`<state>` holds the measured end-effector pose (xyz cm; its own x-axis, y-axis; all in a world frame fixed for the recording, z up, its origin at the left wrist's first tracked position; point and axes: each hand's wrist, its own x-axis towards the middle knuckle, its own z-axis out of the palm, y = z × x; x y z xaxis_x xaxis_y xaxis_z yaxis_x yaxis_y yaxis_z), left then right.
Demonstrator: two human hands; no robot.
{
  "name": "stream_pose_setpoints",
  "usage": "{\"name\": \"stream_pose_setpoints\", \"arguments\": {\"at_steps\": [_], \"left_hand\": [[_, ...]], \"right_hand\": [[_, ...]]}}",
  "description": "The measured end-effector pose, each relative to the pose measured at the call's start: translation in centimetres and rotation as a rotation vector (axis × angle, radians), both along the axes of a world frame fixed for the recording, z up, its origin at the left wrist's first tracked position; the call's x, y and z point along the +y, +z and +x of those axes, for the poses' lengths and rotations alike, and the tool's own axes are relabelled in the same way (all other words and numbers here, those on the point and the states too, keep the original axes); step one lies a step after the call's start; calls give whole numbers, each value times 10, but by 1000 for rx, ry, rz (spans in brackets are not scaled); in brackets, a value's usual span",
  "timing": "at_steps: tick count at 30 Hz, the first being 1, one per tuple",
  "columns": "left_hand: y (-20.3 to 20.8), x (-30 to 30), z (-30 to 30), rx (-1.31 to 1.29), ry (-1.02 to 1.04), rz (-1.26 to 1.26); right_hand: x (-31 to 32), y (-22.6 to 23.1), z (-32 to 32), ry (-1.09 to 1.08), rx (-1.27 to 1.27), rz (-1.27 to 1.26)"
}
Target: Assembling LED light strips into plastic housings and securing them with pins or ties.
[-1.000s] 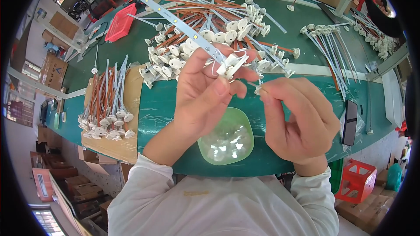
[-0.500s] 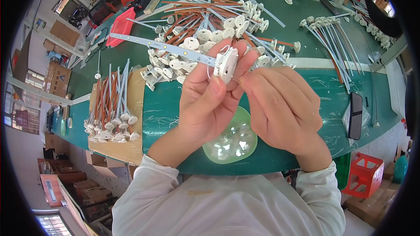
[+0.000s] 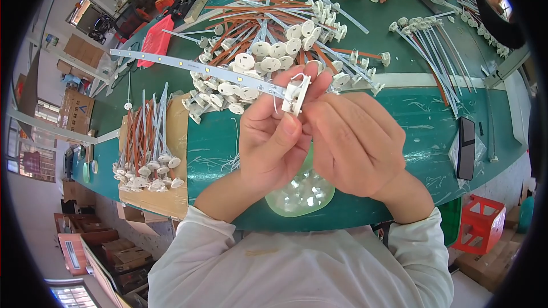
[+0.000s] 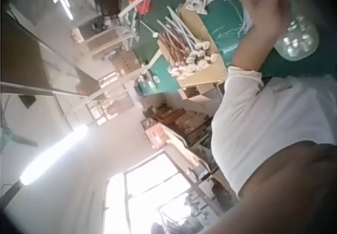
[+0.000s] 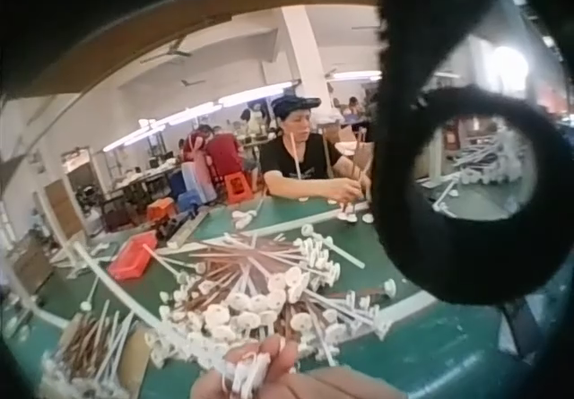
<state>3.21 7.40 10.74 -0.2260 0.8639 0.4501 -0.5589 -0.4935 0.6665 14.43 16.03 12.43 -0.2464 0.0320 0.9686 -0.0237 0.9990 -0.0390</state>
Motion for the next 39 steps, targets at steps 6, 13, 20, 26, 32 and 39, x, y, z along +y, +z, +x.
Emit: {"name": "stream_pose_setpoints", "arguments": {"at_steps": [6,13,20,26,32,39], "left_hand": [[-3,3,0,22,39,8],[7,3,-7,-161,44,-105],[7,7,-1,-34,258,-130],[10,10,-14,281,414,-77],[12,9,-31,559,450,-55],[9,11,-43,660,431,50]], "right_hand": [[-2,0,-2,-41,1,-35],[14,0,-13,160,52,-86],[4,-5,-1,-79,-136,-58],[13,0,3,-68,-59,-85],[14,13,17,-146,-348,-4],[17,25,27,-3,-471,-74]]}}
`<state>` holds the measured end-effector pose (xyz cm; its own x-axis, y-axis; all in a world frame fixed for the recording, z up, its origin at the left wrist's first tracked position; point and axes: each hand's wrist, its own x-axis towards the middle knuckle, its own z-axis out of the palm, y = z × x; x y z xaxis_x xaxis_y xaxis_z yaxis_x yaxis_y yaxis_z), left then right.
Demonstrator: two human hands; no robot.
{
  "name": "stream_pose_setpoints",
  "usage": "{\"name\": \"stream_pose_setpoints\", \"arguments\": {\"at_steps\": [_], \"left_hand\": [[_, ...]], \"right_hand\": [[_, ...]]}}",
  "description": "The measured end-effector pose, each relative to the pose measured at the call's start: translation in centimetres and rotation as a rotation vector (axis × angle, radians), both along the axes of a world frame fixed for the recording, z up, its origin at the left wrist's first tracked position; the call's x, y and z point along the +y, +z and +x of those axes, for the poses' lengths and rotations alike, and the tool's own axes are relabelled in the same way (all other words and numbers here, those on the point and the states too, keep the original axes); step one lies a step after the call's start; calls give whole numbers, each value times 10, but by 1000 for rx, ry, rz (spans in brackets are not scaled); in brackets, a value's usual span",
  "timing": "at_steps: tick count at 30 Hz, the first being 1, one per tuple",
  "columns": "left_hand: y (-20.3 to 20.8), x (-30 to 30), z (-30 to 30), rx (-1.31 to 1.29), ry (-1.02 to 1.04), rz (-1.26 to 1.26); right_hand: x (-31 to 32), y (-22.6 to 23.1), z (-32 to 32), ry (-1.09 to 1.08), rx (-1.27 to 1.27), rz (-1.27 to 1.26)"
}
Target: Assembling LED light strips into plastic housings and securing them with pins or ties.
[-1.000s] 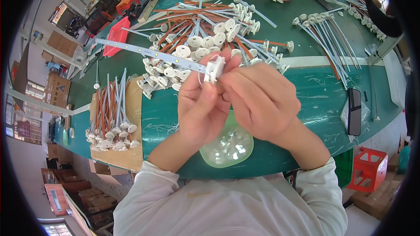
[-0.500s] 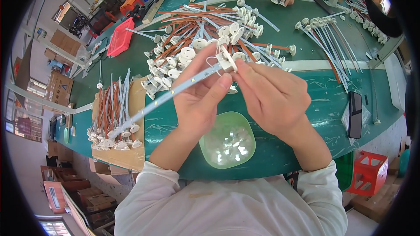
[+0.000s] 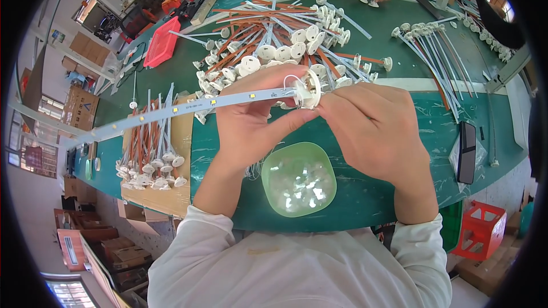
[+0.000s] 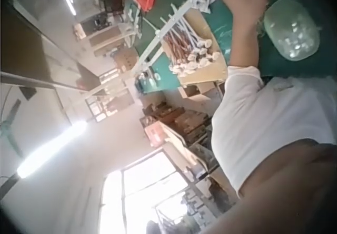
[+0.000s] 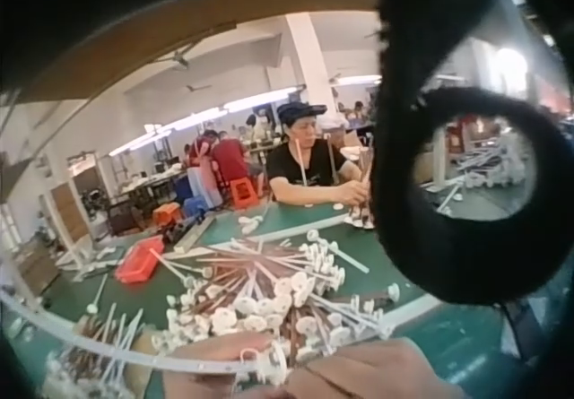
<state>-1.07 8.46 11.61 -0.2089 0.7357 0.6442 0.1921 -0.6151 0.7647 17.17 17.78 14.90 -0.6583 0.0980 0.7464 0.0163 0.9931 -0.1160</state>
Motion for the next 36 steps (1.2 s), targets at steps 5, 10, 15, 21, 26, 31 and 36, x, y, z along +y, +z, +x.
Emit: {"name": "stream_pose_setpoints", "arguments": {"at_steps": [5,10,15,21,26,31,36], "left_hand": [[-3,-1,-2,54,3,9],[1,3,-1,170,64,108],[1,4,1,170,101,89],[1,3,5,151,127,97],[8,0,2,435,333,170],[13,-6,7,631,502,174],[12,-2,9,654,560,227]], "right_hand": [[-1,1,1,4,123,-40],[0,2,-5,22,233,-72],[3,-6,-12,14,300,-12],[5,-7,-16,45,357,34],[3,-11,-18,88,365,-179],[-6,-12,-19,79,340,-436],[-8,-18,-22,28,394,-330]]}}
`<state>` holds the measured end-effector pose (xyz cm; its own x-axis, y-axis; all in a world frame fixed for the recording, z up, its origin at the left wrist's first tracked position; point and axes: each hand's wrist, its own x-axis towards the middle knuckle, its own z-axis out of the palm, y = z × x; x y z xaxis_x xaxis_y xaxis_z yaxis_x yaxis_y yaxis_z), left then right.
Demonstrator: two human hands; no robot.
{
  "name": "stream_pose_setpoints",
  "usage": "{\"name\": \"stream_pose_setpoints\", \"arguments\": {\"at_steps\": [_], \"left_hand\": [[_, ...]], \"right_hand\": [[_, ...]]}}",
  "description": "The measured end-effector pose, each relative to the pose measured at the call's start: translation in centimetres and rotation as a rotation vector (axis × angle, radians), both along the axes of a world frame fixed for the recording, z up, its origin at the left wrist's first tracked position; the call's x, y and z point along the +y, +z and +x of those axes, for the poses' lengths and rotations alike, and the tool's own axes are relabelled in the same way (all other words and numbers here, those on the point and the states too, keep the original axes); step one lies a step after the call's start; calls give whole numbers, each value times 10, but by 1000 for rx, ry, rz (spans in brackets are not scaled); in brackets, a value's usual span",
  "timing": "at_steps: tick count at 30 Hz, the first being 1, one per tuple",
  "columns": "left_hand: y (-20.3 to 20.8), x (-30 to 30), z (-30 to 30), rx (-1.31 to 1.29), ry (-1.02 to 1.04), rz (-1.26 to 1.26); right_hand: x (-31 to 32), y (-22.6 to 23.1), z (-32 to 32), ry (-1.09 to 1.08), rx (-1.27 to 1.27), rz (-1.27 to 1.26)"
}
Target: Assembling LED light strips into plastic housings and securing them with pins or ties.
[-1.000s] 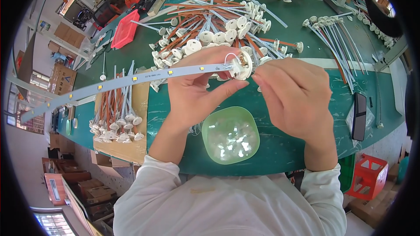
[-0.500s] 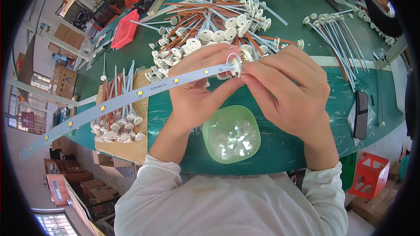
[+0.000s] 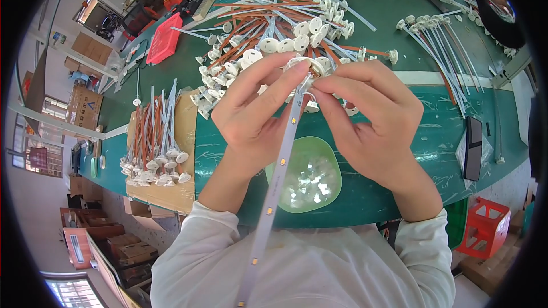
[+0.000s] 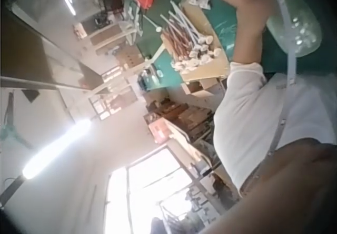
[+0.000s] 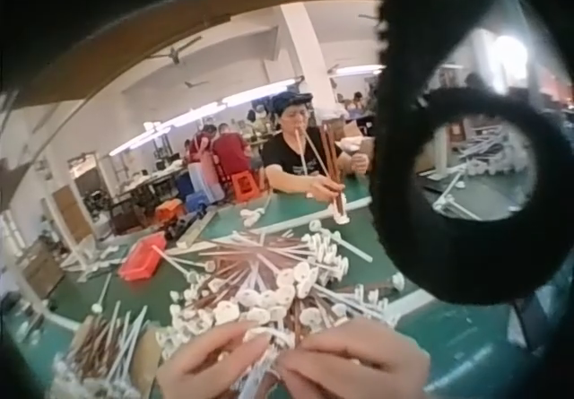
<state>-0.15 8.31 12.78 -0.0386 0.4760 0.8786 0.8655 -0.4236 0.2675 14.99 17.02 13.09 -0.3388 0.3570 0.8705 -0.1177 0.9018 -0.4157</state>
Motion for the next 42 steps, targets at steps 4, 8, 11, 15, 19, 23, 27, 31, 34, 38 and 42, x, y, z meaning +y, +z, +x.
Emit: {"name": "stream_pose_setpoints", "arguments": {"at_steps": [4,8,11,15,19,23,27,31,34,38,42], "left_hand": [[-4,4,-1,43,24,22],[2,-1,2,-8,-8,-82],[-2,1,1,-60,-40,-70],[0,-2,0,-75,-33,-102],[0,-2,0,-92,-81,-80],[-1,2,-2,-175,-143,-92],[0,0,-1,-149,-152,-77],[-1,-2,-1,-171,-159,-141],[4,-5,0,-163,-184,-188],[5,-1,3,-193,-193,-179],[3,-2,2,-215,-209,-172]], "right_hand": [[-3,0,-1,-8,-2,14],[-1,1,0,75,-55,-36],[0,1,-2,109,-26,-60],[1,6,2,109,-18,-55],[-3,8,6,189,2,-130],[2,6,7,515,1,-409],[0,15,14,531,23,-621],[3,17,15,630,38,-764],[5,17,15,609,14,-709],[9,15,17,453,-50,-508],[9,22,22,319,-62,-469]]}}
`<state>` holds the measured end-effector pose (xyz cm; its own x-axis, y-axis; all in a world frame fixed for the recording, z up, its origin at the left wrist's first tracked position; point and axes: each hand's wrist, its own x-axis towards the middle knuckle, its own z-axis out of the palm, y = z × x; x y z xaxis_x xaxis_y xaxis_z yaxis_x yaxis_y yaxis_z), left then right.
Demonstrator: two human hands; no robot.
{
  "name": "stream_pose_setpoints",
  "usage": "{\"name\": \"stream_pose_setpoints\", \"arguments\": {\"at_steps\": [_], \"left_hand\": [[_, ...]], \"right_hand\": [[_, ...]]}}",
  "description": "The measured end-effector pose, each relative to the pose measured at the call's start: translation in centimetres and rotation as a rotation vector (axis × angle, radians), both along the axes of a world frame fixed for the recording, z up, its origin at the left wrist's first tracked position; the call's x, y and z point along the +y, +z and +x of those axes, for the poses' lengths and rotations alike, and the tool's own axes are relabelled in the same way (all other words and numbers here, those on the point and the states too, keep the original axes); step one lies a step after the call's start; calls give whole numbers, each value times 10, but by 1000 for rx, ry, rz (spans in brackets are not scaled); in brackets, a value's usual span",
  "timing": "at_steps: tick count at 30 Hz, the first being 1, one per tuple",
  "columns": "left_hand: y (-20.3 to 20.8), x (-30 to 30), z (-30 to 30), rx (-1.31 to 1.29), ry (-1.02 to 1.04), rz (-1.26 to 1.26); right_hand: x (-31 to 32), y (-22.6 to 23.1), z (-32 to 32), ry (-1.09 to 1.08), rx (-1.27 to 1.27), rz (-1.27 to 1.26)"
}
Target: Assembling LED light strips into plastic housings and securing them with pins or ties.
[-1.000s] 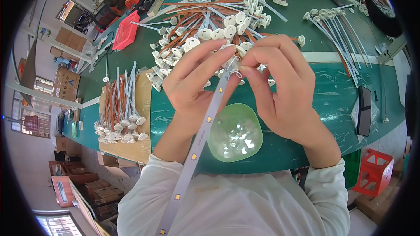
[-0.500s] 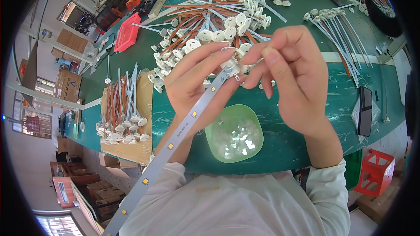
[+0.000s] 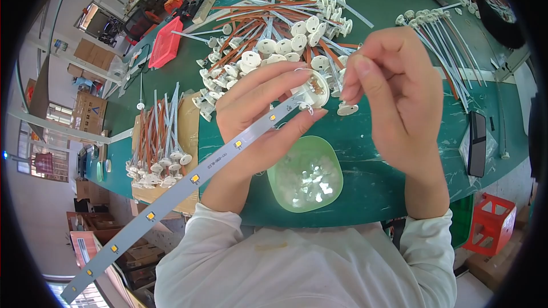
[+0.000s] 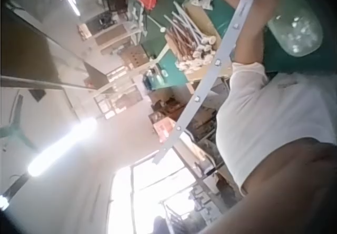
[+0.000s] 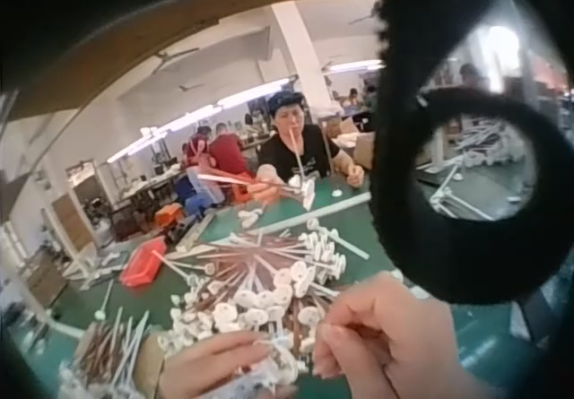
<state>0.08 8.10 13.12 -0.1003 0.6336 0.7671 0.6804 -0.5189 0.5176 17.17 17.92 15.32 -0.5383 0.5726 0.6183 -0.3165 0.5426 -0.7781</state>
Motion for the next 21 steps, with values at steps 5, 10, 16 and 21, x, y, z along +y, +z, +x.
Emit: {"name": "stream_pose_setpoints", "arguments": {"at_steps": [5,10,16,21], "left_hand": [[0,-1,-1,27,19,19],[-1,2,-2,19,27,10],[1,-2,-4,36,37,22],[3,-1,-6,8,32,39]], "right_hand": [[10,9,12,-276,-27,39],[34,12,34,-418,36,81],[53,15,54,-608,-41,196],[58,16,70,-720,-113,259]]}}
